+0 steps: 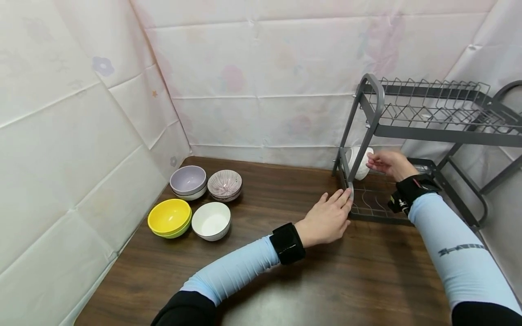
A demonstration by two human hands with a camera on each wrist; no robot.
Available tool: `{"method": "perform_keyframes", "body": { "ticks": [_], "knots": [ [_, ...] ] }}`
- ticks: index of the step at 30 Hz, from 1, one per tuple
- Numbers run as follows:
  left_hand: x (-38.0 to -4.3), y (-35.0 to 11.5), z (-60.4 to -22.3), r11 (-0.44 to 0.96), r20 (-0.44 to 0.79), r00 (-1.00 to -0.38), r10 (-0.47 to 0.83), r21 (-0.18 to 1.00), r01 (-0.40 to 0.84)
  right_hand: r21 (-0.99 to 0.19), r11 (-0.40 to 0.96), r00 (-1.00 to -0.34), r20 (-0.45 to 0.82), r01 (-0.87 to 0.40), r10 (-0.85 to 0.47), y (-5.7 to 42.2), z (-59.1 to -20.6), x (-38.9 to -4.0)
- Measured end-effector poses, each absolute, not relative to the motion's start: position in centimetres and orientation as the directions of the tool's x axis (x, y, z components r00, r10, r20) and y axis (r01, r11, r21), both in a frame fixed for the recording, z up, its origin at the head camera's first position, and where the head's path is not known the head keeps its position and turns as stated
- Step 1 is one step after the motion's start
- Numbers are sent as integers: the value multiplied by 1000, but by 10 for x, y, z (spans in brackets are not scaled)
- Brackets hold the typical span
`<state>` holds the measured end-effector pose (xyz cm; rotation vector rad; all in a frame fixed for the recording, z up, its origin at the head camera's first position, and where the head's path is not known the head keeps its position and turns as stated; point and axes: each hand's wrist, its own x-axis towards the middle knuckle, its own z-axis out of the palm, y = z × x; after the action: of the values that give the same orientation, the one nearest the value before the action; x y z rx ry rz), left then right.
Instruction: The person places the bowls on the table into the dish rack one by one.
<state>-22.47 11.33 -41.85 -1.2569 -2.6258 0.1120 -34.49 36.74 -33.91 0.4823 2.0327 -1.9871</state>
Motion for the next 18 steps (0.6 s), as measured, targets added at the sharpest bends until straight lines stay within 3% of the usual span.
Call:
{"method": "perform_keyframes", "body": {
  "ticks": [4, 8, 18],
  "knots": [
    [-225, 114, -417, 631, 167, -609, 775, -159, 759, -937, 87, -941, -337, 338, 30, 363, -340, -345],
    [-225, 115, -415, 628, 167, -607, 777, -138, 766, -945, 160, -956, -271, 286, 110, 358, -343, -344],
    [-223, 114, -416, 632, 156, -613, 775, -147, 761, -925, 240, -945, -247, 296, 213, 355, -350, -341]
  ]
}}
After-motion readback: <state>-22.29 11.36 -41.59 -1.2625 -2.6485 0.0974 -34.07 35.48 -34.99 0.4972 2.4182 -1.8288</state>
